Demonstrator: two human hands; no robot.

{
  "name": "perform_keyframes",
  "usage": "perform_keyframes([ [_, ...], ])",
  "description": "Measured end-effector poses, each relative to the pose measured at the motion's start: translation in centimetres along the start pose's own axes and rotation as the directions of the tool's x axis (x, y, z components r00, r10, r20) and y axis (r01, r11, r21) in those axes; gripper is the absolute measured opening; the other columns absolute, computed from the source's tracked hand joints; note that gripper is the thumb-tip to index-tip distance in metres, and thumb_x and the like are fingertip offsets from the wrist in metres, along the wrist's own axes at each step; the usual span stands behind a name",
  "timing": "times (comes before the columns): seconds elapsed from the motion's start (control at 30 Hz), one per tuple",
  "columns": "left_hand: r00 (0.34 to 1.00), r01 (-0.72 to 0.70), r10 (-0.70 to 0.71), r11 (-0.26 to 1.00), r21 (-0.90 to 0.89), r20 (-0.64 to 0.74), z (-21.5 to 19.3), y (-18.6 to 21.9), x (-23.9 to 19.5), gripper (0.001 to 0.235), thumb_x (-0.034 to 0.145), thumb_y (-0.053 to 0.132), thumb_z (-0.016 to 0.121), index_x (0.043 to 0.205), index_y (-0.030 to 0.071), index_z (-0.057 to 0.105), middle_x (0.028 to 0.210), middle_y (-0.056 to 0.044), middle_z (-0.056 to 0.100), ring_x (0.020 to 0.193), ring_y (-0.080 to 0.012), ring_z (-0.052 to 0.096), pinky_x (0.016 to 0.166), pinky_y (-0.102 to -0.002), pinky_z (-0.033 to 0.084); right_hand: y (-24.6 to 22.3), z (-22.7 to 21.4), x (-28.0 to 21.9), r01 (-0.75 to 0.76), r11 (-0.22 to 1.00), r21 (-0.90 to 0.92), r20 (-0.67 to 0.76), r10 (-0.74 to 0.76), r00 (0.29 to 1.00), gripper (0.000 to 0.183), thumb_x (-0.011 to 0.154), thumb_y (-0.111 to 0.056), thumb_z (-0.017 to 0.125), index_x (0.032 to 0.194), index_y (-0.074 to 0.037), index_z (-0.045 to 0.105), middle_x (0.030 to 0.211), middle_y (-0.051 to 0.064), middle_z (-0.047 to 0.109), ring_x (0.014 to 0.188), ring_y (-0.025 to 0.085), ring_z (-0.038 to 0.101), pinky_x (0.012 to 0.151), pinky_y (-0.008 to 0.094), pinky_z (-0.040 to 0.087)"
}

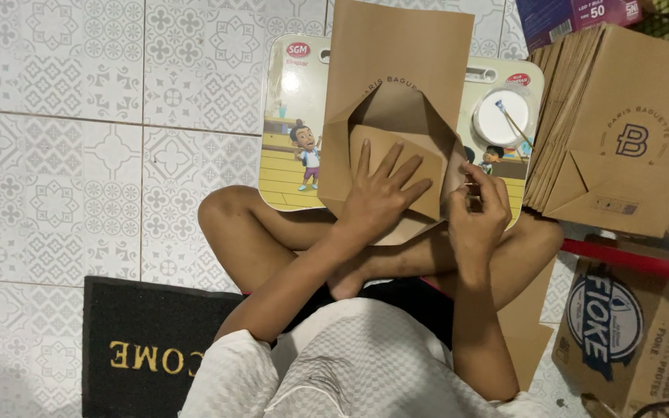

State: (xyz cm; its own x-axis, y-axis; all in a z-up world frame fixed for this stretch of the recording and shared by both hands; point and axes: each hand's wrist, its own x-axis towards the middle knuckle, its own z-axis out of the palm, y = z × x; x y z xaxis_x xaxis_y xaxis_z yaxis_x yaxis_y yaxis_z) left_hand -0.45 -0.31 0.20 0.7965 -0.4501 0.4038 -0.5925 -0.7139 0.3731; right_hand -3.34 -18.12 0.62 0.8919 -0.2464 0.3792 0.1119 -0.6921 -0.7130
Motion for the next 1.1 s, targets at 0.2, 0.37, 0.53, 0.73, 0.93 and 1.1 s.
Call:
perform_keyframes([
  [0.2, 0.922, 0.108, -0.128, 0.991, 0.075, 0.365, -1.1, 0.7, 1.0, 0.057, 0.090, 0.011, 0.068, 0.144, 0.029, 0.059, 0.156, -0.015, 0.048, 0.150, -0.0446, 0.031, 0.116, -0.077, 0.013, -1.1, 0.5, 0.2, 0.045, 0.999, 0.000, 0.007, -0.045, 0.999, 0.037, 0.086, 0.006, 0.066, 0.120, -0.004, 0.075, 0.097, 0.014, 0.067, 0.091, 0.033, 0.070, 0.078, 0.040, 0.059],
  [0.37, 0.843, 0.003, -0.115, 0.978, 0.210, 0.525, 0.4, 0.9, 1.8, 0.090, 0.093, 0.040, 0.074, 0.164, 0.033, 0.018, 0.170, -0.017, 0.019, 0.156, -0.0443, 0.012, 0.116, -0.078, 0.006, -1.1, 0.5, 0.1, 0.073, 0.997, -0.028, 0.003, -0.072, 0.997, 0.037, 0.088, 0.009, 0.065, 0.122, -0.002, 0.075, 0.094, 0.015, 0.066, 0.081, 0.033, 0.069, 0.065, 0.038, 0.057],
  [0.53, 0.832, 0.059, -0.128, 0.988, 0.144, 0.539, 1.8, 0.3, 1.2, 0.064, 0.103, 0.025, 0.054, 0.161, 0.032, 0.028, 0.169, -0.015, 0.022, 0.155, -0.0434, 0.014, 0.116, -0.079, 0.003, -0.4, 0.1, -0.1, 0.064, 0.996, -0.055, 0.011, -0.064, 0.998, 0.038, 0.088, 0.006, 0.071, 0.125, -0.003, 0.074, 0.095, 0.014, 0.067, 0.081, 0.030, 0.070, 0.060, 0.035, 0.057],
  [0.73, 0.866, 0.128, -0.209, 0.971, 0.204, 0.453, 3.2, 0.5, 0.9, 0.080, 0.102, 0.019, 0.056, 0.167, 0.033, 0.010, 0.171, -0.020, 0.011, 0.154, -0.0515, 0.011, 0.111, -0.083, 0.010, -0.6, 0.3, -0.2, 0.065, 0.997, -0.047, 0.005, -0.065, 0.998, 0.036, 0.090, 0.005, 0.074, 0.125, -0.003, 0.075, 0.099, 0.016, 0.069, 0.086, 0.033, 0.071, 0.063, 0.037, 0.058],
  [0.93, 0.789, 0.208, -0.174, 0.978, 0.011, 0.589, 1.7, -0.3, 2.0, 0.088, 0.095, 0.066, 0.060, 0.164, 0.039, 0.013, 0.172, -0.019, 0.005, 0.154, -0.0499, 0.013, 0.108, -0.087, 0.002, 0.0, 0.7, -0.2, 0.087, 0.995, -0.045, 0.023, -0.086, 0.996, 0.032, 0.091, 0.002, 0.075, 0.123, -0.004, 0.076, 0.103, 0.015, 0.070, 0.093, 0.035, 0.071, 0.075, 0.041, 0.058],
  [1.1, 0.838, 0.104, -0.162, 0.985, 0.139, 0.521, 3.2, -0.9, 1.6, 0.069, 0.099, 0.036, 0.060, 0.160, 0.043, 0.028, 0.172, -0.012, 0.011, 0.157, -0.0437, 0.001, 0.114, -0.082, 0.001, -0.8, 0.7, 0.2, 0.096, 0.995, -0.036, 0.018, -0.096, 0.995, 0.031, 0.092, 0.006, 0.073, 0.122, -0.001, 0.077, 0.103, 0.017, 0.070, 0.093, 0.037, 0.072, 0.078, 0.042, 0.058],
])
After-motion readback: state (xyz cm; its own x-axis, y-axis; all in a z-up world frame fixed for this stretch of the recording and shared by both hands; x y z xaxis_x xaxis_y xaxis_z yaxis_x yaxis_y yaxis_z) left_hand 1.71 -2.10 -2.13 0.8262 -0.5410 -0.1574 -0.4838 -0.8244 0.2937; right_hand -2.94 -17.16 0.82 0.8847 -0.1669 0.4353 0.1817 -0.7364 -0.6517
